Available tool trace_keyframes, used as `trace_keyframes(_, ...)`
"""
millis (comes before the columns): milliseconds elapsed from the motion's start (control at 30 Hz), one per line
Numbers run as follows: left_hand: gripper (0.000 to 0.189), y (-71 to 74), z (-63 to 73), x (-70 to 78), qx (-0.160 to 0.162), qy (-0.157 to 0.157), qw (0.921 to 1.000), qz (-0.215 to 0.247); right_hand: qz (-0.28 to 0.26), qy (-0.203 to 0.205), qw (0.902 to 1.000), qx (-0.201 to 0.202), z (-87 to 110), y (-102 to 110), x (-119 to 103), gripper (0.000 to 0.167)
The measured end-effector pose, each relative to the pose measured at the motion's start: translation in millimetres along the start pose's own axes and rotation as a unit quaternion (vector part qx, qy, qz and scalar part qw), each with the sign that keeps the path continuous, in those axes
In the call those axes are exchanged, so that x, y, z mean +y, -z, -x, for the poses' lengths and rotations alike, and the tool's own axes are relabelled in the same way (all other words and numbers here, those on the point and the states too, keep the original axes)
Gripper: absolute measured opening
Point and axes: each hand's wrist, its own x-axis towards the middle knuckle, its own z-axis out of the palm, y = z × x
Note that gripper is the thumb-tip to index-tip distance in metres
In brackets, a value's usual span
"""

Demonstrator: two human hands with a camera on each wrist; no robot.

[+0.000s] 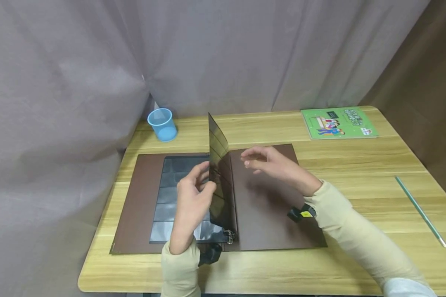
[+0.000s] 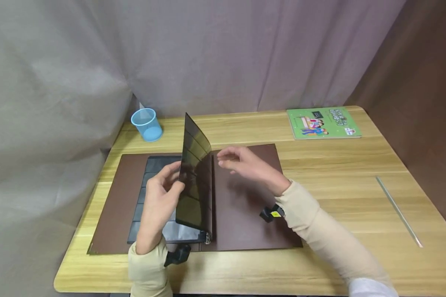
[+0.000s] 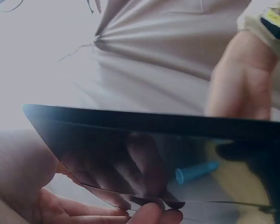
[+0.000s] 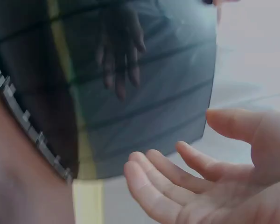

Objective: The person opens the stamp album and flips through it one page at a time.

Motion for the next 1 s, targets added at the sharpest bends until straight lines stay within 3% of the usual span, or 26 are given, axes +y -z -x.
trace_keyframes(200, 0.046, 12.5, -0.7, -1.7, -0.007, 0.016, 0.9998, -0.003, 0.132, -0.005, 0.991, 0.02, 2.9, 17.8, 33.5, 0.043)
trace_keyframes(333, 0.04, 19.3, 0.3, -4.0, -0.002, 0.012, 0.9996, -0.024, 0.218, -0.026, 0.9753, 0.018, 3.8, 26.7, 57.2, 0.052)
trace_keyframes(467, 0.039, 23.3, 0.1, -5.1, -0.001, 0.01, 0.9998, -0.015, 0.285, -0.047, 0.9572, 0.016, 4.2, 28.7, 76.1, 0.063)
trace_keyframes(633, 0.04, 26.1, -0.4, -4.5, -0.004, 0.015, 0.9997, 0.016, 0.309, -0.076, 0.9481, -0.003, 3.4, 20.2, 90.0, 0.074)
trace_keyframes(1000, 0.039, 32.6, -15.8, -3.0, 0.035, 0.018, 0.9985, 0.038, 0.34, -0.107, 0.9343, -0.004, 6.7, 14.5, 101.9, 0.089)
